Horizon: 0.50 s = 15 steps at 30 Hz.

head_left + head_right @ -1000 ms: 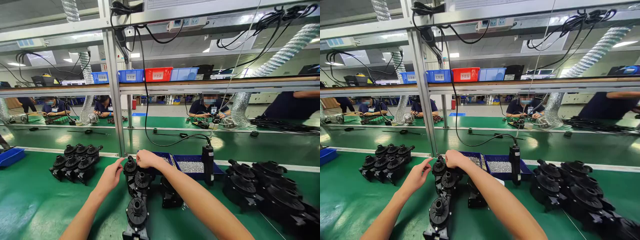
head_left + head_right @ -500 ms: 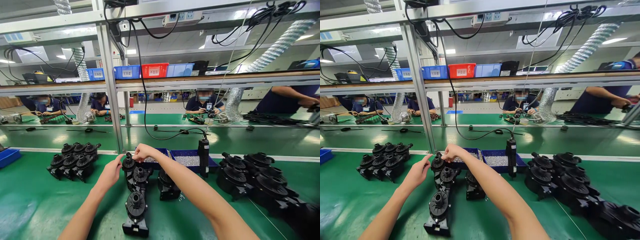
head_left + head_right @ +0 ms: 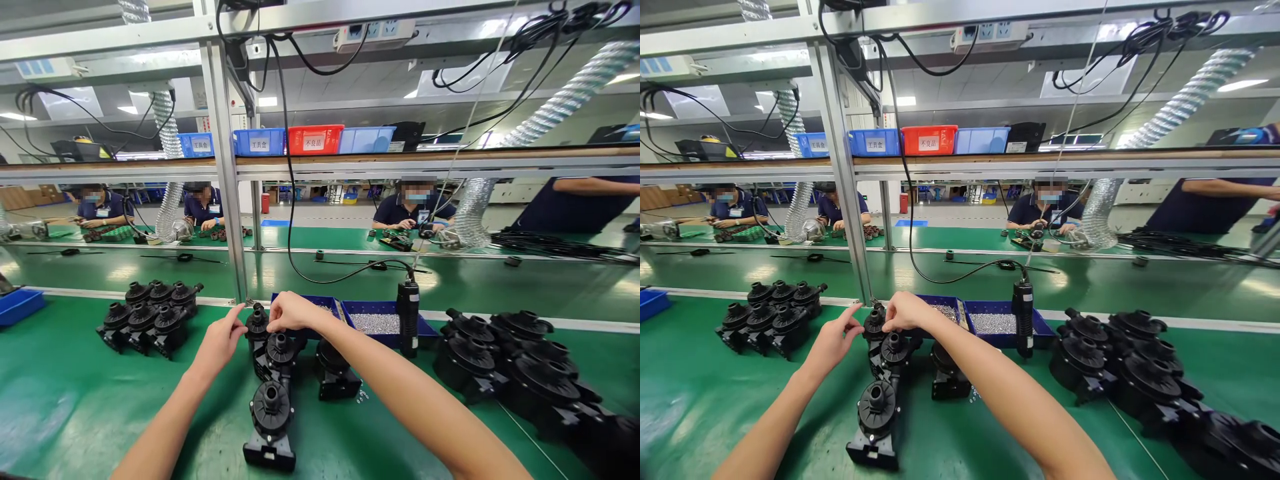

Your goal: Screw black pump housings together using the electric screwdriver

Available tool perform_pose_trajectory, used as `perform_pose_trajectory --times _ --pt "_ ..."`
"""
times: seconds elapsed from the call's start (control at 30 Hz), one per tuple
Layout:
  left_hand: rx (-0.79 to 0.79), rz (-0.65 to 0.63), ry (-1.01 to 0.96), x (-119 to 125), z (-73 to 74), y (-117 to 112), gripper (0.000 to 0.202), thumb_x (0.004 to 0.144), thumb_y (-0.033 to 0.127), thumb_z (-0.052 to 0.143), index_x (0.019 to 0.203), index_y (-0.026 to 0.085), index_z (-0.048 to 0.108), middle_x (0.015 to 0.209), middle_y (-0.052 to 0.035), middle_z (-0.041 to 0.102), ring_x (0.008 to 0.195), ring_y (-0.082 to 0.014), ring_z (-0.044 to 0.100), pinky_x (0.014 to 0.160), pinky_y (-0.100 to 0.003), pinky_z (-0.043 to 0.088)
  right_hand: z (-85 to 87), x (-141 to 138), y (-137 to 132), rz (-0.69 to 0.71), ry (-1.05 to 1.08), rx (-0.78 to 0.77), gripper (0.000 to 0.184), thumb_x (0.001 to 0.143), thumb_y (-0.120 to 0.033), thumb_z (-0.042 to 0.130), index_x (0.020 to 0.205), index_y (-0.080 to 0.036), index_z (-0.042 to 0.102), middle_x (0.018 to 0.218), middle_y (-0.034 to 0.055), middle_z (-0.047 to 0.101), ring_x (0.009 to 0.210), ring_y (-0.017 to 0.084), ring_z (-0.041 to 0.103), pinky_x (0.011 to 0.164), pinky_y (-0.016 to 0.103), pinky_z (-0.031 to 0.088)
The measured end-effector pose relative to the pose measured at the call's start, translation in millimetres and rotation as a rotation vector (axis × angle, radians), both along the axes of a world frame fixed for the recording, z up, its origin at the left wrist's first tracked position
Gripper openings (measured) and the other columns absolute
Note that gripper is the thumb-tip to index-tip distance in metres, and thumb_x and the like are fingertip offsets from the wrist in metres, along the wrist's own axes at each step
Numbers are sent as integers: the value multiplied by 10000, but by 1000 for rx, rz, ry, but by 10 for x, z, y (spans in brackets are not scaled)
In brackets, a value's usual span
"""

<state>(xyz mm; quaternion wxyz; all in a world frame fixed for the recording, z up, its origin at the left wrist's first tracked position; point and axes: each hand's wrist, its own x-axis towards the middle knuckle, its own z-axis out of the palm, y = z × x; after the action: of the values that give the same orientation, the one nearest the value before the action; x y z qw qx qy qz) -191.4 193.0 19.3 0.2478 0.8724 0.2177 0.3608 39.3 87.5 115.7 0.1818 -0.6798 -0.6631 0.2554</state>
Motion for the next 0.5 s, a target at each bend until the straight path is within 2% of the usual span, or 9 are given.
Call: perform_pose_trajectory --times 0.1,0.23,0.37,0.43,0.5 --pt "-183 46 -230 47 -65 58 377 963 338 682 1330 249 688 999 -42 824 909 -246 766 911 -383 574 -9 -39 3 10 2 26 35 827 -169 812 821 -171 847 768 26 810 776 202 760 626 231 469" --pt "-295 83 -379 219 -270 184 347 951 415 681 1223 201 705 1064 -107 829 1021 -278 792 984 -439 606 -42 -77 8 25 29 4 179 803 -68 707 895 -161 829 828 22 828 789 186 773 637 206 490" --pt "-370 78 -466 385 -438 296 464 896 438 718 1273 173 658 1018 -107 803 940 -258 799 915 -412 639 -82 -121 21 -13 5 -28 388 724 -70 777 1100 -162 739 866 6 835 771 190 766 587 214 467" --pt "-393 84 -496 423 -469 322 505 865 424 757 1291 174 648 991 -83 777 887 -232 789 862 -371 637 -86 -157 29 -39 -22 -36 501 709 -91 814 1184 -168 674 874 -6 834 770 195 759 584 227 454" --pt "-410 84 -515 436 -474 329 498 849 408 781 1273 177 655 966 -66 758 860 -212 776 835 -340 626 -79 -202 34 -68 -52 -29 538 715 -103 832 1211 -171 633 889 -3 834 789 201 756 607 241 447"
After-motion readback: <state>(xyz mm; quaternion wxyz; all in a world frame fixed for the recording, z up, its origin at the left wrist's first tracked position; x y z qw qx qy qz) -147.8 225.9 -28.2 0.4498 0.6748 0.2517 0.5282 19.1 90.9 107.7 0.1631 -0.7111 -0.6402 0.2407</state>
